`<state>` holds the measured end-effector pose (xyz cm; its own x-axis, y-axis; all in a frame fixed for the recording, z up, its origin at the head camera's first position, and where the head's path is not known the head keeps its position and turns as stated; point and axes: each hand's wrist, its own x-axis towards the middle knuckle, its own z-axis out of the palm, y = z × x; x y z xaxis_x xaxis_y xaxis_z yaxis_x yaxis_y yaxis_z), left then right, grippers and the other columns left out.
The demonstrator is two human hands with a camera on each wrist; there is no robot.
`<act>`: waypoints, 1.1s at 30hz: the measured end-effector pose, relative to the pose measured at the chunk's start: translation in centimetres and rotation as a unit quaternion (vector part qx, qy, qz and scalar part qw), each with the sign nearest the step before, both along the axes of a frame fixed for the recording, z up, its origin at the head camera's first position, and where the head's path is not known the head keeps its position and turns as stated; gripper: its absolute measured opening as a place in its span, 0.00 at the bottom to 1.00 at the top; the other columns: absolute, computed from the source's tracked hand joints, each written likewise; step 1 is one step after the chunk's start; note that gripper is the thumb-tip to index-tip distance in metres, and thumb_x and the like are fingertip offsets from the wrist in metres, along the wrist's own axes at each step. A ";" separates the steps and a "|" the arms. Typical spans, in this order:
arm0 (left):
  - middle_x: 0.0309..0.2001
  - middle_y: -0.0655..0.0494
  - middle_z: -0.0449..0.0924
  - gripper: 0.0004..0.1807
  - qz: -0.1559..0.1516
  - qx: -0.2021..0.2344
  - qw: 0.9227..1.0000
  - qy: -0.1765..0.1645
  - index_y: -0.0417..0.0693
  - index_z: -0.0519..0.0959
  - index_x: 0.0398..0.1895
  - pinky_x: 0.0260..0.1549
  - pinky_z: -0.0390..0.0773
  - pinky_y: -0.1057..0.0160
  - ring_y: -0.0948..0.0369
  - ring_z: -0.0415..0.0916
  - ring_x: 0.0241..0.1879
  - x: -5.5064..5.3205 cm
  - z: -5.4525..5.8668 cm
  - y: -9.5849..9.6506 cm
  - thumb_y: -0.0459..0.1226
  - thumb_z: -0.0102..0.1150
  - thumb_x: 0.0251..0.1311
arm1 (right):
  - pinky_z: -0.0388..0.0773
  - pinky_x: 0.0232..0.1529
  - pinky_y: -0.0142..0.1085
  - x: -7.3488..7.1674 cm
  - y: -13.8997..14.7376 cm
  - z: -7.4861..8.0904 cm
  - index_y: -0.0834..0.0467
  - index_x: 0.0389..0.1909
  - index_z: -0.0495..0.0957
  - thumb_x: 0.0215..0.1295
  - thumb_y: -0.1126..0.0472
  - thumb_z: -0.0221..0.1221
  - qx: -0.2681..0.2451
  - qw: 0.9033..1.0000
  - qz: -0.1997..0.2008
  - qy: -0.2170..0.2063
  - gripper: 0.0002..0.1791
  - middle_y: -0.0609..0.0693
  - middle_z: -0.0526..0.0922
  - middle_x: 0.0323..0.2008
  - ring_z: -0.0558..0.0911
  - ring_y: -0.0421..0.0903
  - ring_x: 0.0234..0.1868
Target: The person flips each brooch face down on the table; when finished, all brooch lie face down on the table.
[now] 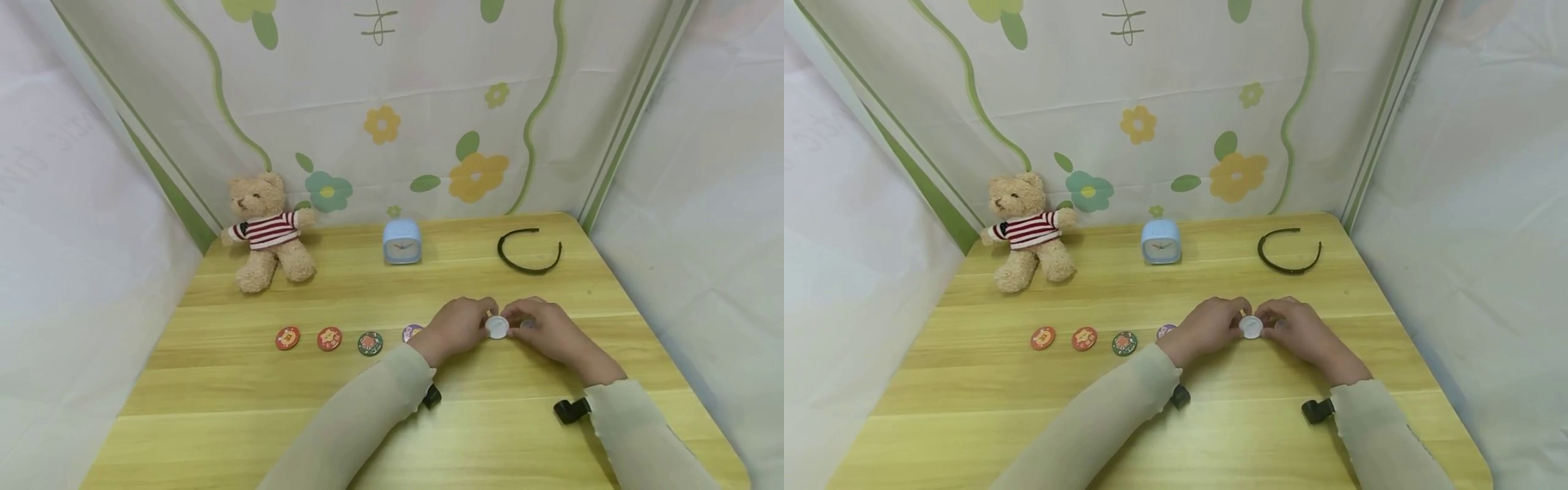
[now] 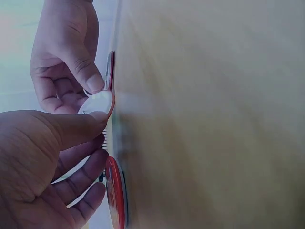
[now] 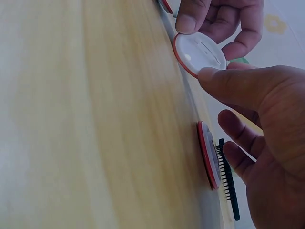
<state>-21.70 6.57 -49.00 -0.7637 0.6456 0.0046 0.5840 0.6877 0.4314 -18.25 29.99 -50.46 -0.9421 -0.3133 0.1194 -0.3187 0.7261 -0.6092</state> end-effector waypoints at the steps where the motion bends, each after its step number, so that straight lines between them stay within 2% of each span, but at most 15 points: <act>1: 0.36 0.67 0.84 0.14 0.000 -0.004 1.000 0.001 0.61 0.81 0.58 0.38 0.75 0.69 0.68 0.77 0.34 0.0 0.0 0.0 0.43 0.71 0.74 | 0.83 0.56 0.50 0.0 0.0 0.0 0.44 0.51 0.89 0.67 0.63 0.76 0.002 1.000 0.001 -0.001 0.15 0.41 0.89 0.46 0.84 0.47 0.54; 9: 0.36 0.69 0.85 0.14 0.001 -0.013 1.000 -0.008 0.59 0.87 0.58 0.44 0.77 0.70 0.69 0.77 0.37 0.2 0.0 0.4 0.42 0.73 0.72 | 0.80 0.58 0.54 0.1 0.4 -0.2 0.47 0.52 0.91 0.62 0.61 0.80 0.020 1.000 0.017 0.002 0.18 0.42 0.90 0.47 0.83 0.50 0.54; 12: 0.35 0.71 0.85 0.10 -0.001 -0.009 1.000 -0.010 0.60 0.89 0.53 0.46 0.76 0.70 0.69 0.76 0.38 0.1 -0.2 0.4 0.43 0.73 0.71 | 0.80 0.59 0.54 0.1 0.6 -0.3 0.46 0.53 0.91 0.62 0.59 0.80 0.029 0.999 0.021 0.000 0.19 0.42 0.89 0.48 0.83 0.49 0.55; 18: 0.27 0.70 0.80 0.03 -0.008 -0.006 1.000 -0.011 0.62 0.90 0.42 0.42 0.72 0.69 0.67 0.73 0.35 -0.1 -0.6 0.4 0.45 0.74 0.70 | 0.80 0.60 0.53 0.1 0.9 -0.4 0.45 0.55 0.91 0.63 0.59 0.79 0.029 0.999 0.040 0.010 0.19 0.40 0.91 0.50 0.82 0.50 0.58; 25: 0.26 0.69 0.78 0.02 -0.010 -0.025 1.000 0.008 0.63 0.90 0.41 0.43 0.72 0.68 0.66 0.73 0.36 -0.3 -0.5 0.7 0.46 0.75 0.70 | 0.82 0.58 0.55 0.0 0.9 -0.6 0.49 0.55 0.92 0.63 0.59 0.79 0.050 0.996 0.053 0.044 0.19 0.43 0.91 0.52 0.83 0.52 0.59; 29: 0.25 0.68 0.77 0.03 -0.010 -0.030 0.999 0.012 0.62 0.90 0.39 0.41 0.71 0.68 0.66 0.72 0.35 -0.3 -0.4 0.7 0.46 0.75 0.70 | 0.82 0.60 0.58 0.0 0.9 -0.4 0.51 0.55 0.92 0.66 0.59 0.77 0.063 0.995 0.062 0.044 0.17 0.46 0.90 0.54 0.82 0.56 0.61; 31: 0.26 0.68 0.79 0.03 -0.010 -0.029 0.999 0.010 0.61 0.90 0.42 0.42 0.72 0.68 0.66 0.73 0.36 -0.2 -0.4 0.7 0.46 0.75 0.70 | 0.82 0.60 0.59 0.0 0.9 -0.2 0.51 0.56 0.92 0.67 0.59 0.77 0.066 0.995 0.063 0.039 0.17 0.46 0.89 0.54 0.82 0.57 0.62; 33: 0.32 0.69 0.84 0.06 -0.012 -0.024 1.000 0.003 0.61 0.91 0.47 0.47 0.75 0.68 0.66 0.77 0.40 -0.2 -0.2 0.4 0.45 0.75 0.70 | 0.82 0.60 0.59 0.0 0.9 -0.2 0.51 0.55 0.92 0.67 0.58 0.77 0.065 0.995 0.062 0.035 0.17 0.46 0.90 0.54 0.82 0.56 0.62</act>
